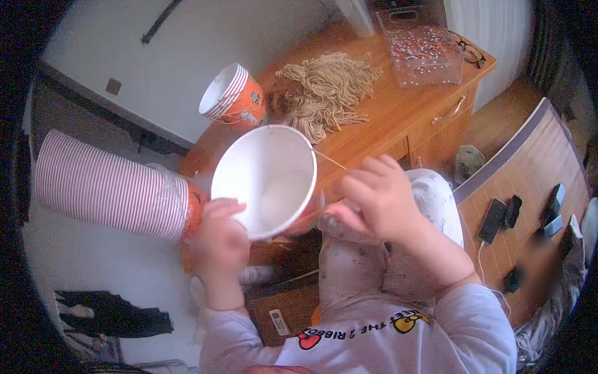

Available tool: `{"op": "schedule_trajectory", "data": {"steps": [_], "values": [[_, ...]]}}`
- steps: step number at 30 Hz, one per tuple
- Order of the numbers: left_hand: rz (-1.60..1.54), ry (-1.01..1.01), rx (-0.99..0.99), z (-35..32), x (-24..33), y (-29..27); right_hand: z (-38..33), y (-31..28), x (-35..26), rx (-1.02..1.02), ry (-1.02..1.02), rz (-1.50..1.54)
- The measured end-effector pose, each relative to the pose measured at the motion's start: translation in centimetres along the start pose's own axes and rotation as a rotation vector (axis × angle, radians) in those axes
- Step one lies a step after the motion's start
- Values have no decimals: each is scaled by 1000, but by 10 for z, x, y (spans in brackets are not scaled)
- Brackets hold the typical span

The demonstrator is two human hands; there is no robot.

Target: Thread a cord through the rim of paper bowls to assemble or finish the product.

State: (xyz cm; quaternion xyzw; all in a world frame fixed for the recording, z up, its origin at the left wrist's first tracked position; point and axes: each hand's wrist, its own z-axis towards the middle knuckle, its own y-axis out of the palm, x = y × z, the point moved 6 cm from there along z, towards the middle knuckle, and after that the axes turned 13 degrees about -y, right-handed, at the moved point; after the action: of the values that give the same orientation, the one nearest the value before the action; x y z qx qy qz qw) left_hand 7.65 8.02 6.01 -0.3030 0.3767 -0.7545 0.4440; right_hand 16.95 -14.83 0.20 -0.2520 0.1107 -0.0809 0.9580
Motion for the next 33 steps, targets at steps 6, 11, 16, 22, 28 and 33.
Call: {"op": "schedule_trajectory", "data": {"steps": [6, 11, 16, 22, 28, 33], "values": [[-64, 140, -324, 6, 43, -52, -1, 18, 19, -115, 133, 234], [-169, 121, -645, 38, 20, -45, -11, 49, 30, -155, 238, 664], [-64, 1, -578, 113, -3, -84, -2, 40, 21, -14, 52, 509], [285, -98, -430, 222, -20, -101, -3, 38, 15, 43, 67, 456], [530, 158, -306, 285, -62, -74, -6, 37, 14, -14, 25, 311], [658, 99, -274, 278, -138, -54, -5, 47, 6, -59, -25, 299]]}}
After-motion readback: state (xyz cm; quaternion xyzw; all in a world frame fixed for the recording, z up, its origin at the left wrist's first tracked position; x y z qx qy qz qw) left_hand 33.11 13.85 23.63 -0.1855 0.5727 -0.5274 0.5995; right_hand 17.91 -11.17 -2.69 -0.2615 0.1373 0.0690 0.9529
